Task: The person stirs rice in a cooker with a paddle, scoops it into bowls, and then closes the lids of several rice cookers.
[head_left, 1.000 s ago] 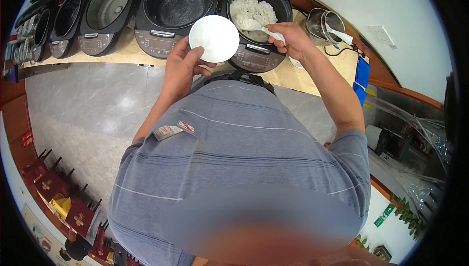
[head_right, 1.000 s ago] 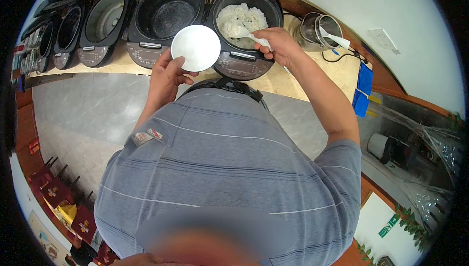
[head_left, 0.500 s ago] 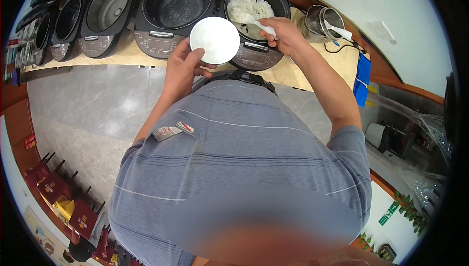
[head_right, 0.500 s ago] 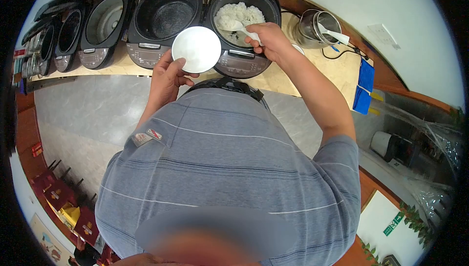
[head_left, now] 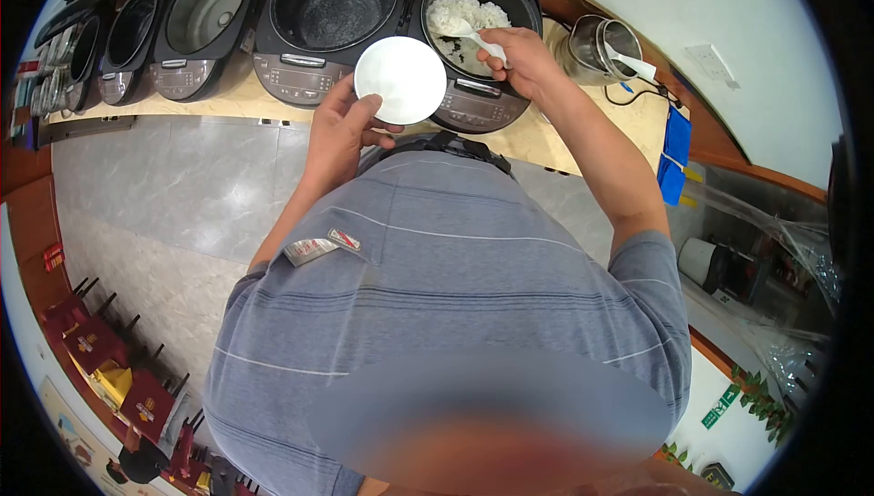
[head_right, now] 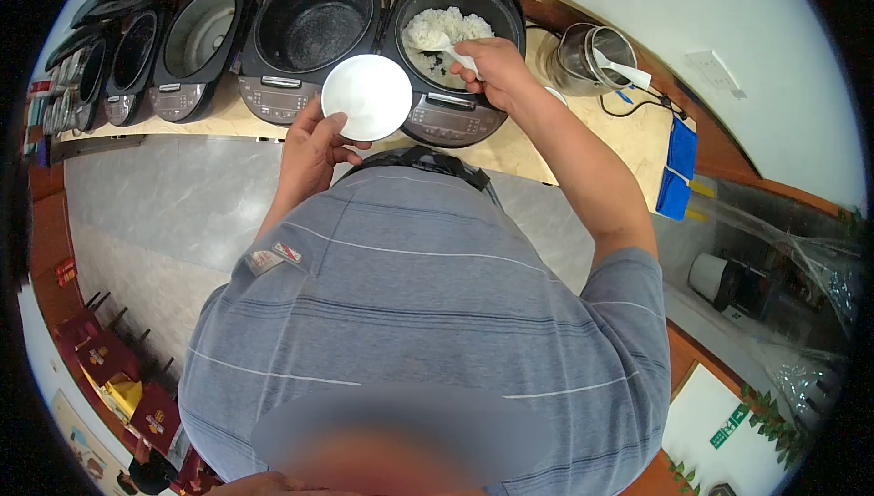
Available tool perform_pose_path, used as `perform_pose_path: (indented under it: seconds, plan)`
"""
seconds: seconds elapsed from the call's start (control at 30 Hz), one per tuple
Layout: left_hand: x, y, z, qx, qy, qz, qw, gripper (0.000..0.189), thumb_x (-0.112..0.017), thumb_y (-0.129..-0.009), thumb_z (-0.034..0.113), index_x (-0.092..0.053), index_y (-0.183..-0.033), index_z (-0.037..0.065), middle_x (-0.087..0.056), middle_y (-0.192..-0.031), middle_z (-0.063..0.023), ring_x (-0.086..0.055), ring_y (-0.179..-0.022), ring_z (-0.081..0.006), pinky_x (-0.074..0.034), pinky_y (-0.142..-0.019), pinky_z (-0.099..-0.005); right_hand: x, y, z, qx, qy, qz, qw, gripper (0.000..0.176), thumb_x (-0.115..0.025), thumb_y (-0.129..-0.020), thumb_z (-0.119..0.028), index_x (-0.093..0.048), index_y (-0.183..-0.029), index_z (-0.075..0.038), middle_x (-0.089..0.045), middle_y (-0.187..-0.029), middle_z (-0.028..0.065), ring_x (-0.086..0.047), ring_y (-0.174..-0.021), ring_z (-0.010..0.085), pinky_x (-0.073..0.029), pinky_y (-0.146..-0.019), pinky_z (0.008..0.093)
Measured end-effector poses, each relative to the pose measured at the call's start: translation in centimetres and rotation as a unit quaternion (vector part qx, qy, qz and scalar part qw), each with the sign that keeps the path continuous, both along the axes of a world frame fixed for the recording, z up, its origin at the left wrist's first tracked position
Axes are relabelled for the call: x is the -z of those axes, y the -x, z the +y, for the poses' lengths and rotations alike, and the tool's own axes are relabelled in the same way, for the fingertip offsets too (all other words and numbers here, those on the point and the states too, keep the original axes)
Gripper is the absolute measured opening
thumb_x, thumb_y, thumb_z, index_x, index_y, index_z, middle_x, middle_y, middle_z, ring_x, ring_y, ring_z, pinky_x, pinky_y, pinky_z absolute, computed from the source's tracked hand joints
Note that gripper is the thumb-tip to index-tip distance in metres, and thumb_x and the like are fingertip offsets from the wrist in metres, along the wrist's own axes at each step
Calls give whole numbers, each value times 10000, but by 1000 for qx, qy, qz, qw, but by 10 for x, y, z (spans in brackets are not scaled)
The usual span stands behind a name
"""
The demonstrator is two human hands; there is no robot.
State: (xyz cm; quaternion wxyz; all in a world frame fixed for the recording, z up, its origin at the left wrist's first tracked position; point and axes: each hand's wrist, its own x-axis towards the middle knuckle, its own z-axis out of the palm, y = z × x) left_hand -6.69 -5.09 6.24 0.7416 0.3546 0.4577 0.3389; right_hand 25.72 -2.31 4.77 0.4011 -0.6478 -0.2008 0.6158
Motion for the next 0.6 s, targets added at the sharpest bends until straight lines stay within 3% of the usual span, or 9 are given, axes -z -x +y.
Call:
perform_pose_path:
  seconds: [0.23, 0.3, 0.6]
  plan:
    - [-3, -6, -12, -36, 4, 15, 999, 520, -633, -1043, 105, -549, -1531, -53, -758, -1195, -207, -793, -854, -245, -634, -581, -290, 4, -5, 3, -33, -17, 0, 999, 271, -698, -1045, -140, -705, -1195, 86, -719, -946, 146, -536, -612, 121, -411, -522, 313]
    - [-6, -7, -18, -46, 11, 14, 999, 525, -634, -1044, 109, -543, -1534, -60, -758, -1197, -207, -793, -858, -246, -638, -584, -300, 1, -4, 2, -35, -12, -15, 999, 344, -669, -1066, -174, -682, -1331, 46, -698, -889, 83, -513, -595, 98, -400, -531, 295]
    - [-4, -20, -34, -75, 23, 3, 997, 574, -654, -1049, 104, -505, -1577, -64, -724, -1207, -188, -778, -870, -226, -651, -617, -290, 16, -13, 10, -64, -40, -36, 997, 394, -700, -1050, -148, -688, -1375, 75, -730, -903, 125, -540, -598, 114, -436, -534, 298]
